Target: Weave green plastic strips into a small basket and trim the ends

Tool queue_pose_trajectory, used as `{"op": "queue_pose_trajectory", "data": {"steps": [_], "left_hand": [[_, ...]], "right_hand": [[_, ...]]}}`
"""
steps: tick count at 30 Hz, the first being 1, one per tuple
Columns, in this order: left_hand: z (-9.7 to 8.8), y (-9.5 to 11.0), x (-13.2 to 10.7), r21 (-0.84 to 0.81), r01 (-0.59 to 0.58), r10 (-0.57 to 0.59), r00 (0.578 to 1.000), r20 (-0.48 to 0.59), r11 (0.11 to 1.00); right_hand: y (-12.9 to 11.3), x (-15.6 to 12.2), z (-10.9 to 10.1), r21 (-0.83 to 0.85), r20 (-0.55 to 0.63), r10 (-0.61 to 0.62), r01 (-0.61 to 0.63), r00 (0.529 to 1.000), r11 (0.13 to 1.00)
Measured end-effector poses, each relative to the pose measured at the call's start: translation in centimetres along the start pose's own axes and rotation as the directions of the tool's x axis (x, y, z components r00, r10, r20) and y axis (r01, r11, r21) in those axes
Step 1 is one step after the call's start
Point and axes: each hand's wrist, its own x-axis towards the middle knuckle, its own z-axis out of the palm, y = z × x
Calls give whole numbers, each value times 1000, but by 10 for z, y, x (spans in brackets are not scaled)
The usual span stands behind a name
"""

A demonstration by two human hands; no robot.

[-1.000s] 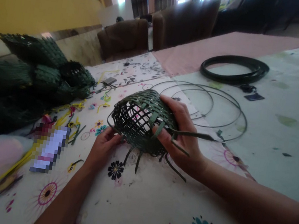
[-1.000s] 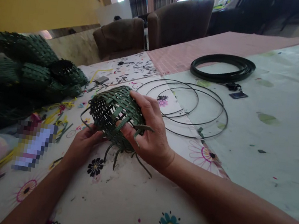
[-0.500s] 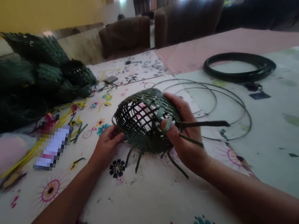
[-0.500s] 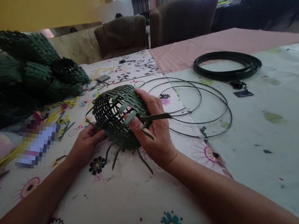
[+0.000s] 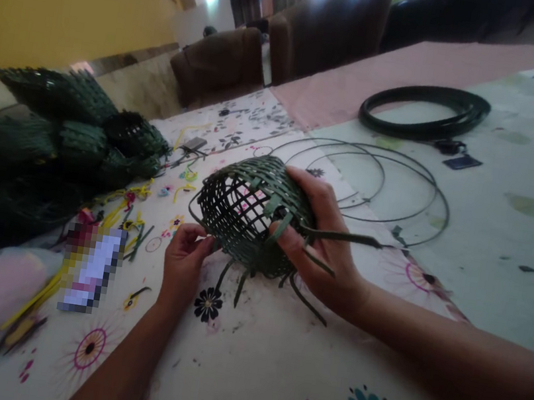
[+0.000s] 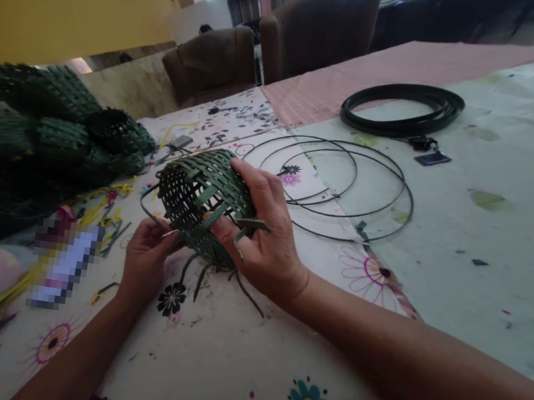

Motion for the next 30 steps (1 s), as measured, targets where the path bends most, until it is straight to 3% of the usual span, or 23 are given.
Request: {"op": "queue_pose_trajectory", "data": {"steps": [4,10,19,26,30], "left_hand": [[-1,1,-2,42,-42,42,999,8,998],[-10,-1,0,160,-89,72,991,110,983],[-19,-5,3,199,-68,39,988,146,978],[-6,-1,-3,168,-19,7,997,74,986],[7,5,-7,41,39,-36,998,-60,998]], "right_hand": [[1,1,-1,-17,-10,-7,7,1000,1000],[2,2,-3,-41,-21,8,-9,1000,999],[5,3,-1,-17,-35,5,-5,999,1000],[2,1,-1,-44,-17,-7,6,1000,999],[2,1,-1,-48,-20,-9,8,1000,999]]}}
